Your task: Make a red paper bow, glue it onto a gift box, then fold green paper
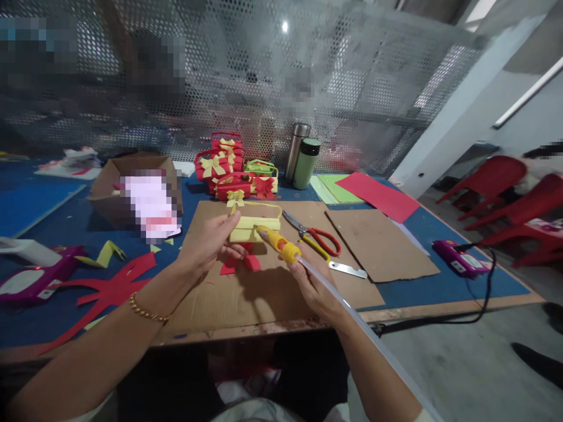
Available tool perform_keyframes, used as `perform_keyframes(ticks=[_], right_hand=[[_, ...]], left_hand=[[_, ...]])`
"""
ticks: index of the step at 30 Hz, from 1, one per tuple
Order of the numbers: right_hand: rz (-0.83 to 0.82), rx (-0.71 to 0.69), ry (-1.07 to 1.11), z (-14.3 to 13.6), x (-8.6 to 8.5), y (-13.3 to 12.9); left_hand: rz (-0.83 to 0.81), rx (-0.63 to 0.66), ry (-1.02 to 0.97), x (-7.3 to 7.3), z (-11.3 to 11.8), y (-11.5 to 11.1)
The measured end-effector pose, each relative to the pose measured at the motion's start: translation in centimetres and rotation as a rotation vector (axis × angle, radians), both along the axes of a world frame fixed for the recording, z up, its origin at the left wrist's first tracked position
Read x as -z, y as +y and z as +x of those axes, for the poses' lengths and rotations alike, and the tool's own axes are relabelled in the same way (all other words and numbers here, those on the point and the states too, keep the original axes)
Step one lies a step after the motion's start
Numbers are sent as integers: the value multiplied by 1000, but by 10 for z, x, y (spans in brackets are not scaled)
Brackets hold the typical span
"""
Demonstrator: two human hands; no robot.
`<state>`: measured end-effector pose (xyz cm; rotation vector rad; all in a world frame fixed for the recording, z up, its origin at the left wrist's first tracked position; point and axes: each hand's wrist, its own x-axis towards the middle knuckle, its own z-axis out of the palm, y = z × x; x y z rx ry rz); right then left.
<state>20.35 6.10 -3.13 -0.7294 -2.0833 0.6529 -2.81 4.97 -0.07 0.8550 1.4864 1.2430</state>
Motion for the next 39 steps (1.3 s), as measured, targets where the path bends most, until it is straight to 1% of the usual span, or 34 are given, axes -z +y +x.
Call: perform_keyframes(ticks=[6,13,21,26,32,39], right_hand=[[36,13,39,-1,-3,-1],[75,-5,25,0,3,1],[15,49,-31,4,-4,-3],[18,52,-17,4,-4,1],[43,42,-53,-1,-9,0],[1,81,-37,1,-6,1]], left_hand=[[-7,-8,1,-2,1,0],[-9,-9,8,-3,2,-1],[10,-12,-38,-4,1,0],[6,-9,-36,-4,2,0],[16,-10,-24,-5,1,0],[11,-17,-35,-3,1,-1]])
